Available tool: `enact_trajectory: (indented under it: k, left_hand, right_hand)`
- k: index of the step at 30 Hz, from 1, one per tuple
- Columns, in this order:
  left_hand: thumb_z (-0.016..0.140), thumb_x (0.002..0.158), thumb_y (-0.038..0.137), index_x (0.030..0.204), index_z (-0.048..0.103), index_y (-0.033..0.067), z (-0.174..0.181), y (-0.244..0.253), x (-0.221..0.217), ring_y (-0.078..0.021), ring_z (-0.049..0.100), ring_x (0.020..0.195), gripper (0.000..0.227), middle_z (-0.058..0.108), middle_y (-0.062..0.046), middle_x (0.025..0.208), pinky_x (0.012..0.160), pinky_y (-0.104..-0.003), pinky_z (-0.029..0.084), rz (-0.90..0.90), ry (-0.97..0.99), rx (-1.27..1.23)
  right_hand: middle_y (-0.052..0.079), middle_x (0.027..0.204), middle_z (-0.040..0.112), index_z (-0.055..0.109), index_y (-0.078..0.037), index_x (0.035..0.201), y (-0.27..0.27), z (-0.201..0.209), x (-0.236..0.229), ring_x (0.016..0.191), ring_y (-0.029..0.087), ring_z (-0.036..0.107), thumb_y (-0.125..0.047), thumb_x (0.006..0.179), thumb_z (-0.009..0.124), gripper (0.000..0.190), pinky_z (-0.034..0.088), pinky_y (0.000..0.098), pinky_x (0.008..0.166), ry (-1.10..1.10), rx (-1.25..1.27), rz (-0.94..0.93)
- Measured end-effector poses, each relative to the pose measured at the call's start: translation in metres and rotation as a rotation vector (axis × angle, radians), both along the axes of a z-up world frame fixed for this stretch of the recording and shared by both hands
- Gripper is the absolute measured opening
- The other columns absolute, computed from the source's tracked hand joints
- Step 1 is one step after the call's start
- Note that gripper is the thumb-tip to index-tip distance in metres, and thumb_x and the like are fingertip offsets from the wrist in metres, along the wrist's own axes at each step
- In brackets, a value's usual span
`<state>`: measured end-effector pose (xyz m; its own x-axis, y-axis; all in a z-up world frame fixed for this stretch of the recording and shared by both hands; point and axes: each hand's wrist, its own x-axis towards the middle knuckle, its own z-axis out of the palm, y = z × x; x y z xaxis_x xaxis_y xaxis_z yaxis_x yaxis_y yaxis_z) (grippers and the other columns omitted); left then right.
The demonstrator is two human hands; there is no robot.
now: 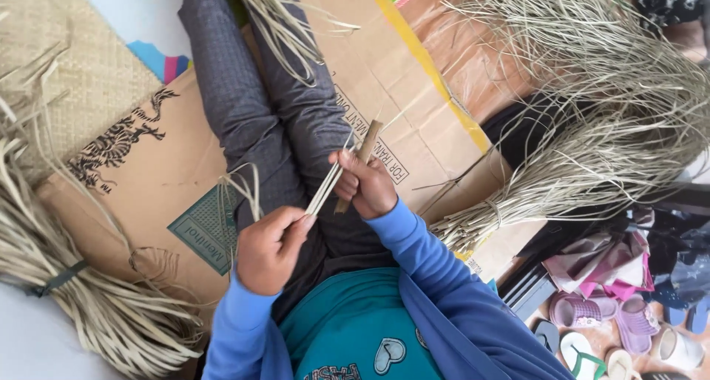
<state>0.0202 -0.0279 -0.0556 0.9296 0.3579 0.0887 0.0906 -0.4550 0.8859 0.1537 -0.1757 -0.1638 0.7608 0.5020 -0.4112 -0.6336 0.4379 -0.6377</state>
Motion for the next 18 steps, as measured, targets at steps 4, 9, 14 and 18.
enact_trajectory:
  k: [4,9,14,18]
  left_hand:
    - [0.069,0.087,0.005,0.09,0.073,0.0032,0.024,0.028,-0.023,-0.0124,0.06,0.048,0.005,0.069,-0.002,0.061,0.048,-0.026,0.043,-0.071,0.207,-0.192]
    - [0.069,0.086,0.008,0.082,0.077,0.0019,0.04,0.054,-0.048,-0.0123,0.057,0.047,0.011,0.07,-0.004,0.057,0.047,-0.025,0.041,-0.075,0.412,-0.254]
    - [0.066,0.087,0.007,0.084,0.078,-0.0012,0.038,0.071,-0.065,-0.0113,0.055,0.046,0.015,0.07,-0.005,0.056,0.046,-0.024,0.042,-0.081,0.399,-0.306]
    - [0.065,0.091,0.009,0.092,0.077,-0.0024,0.029,0.077,-0.071,-0.0096,0.044,0.045,0.017,0.067,-0.004,0.058,0.046,-0.024,0.038,-0.026,0.389,-0.303]
  right_hand:
    - [-0.004,0.061,0.04,0.07,0.001,0.108,-0.016,-0.008,0.029,0.049,0.007,0.034,-0.015,0.106,0.057,0.021,0.03,0.0228,0.046,0.058,0.112,0.022]
    - [-0.003,0.058,0.038,0.068,0.002,0.112,-0.027,-0.03,0.051,0.047,0.009,0.033,-0.018,0.105,0.059,0.023,0.032,0.0249,0.046,0.07,-0.011,-0.13]
    - [-0.005,0.057,0.039,0.069,-0.001,0.109,-0.043,-0.049,0.068,0.045,0.008,0.036,-0.021,0.104,0.061,0.022,0.031,0.0239,0.044,0.032,-0.01,-0.179]
    - [-0.004,0.055,0.041,0.067,0.004,0.124,-0.057,-0.051,0.082,0.043,0.008,0.039,-0.024,0.1,0.063,0.037,0.03,0.0235,0.041,0.001,-0.234,-0.245]
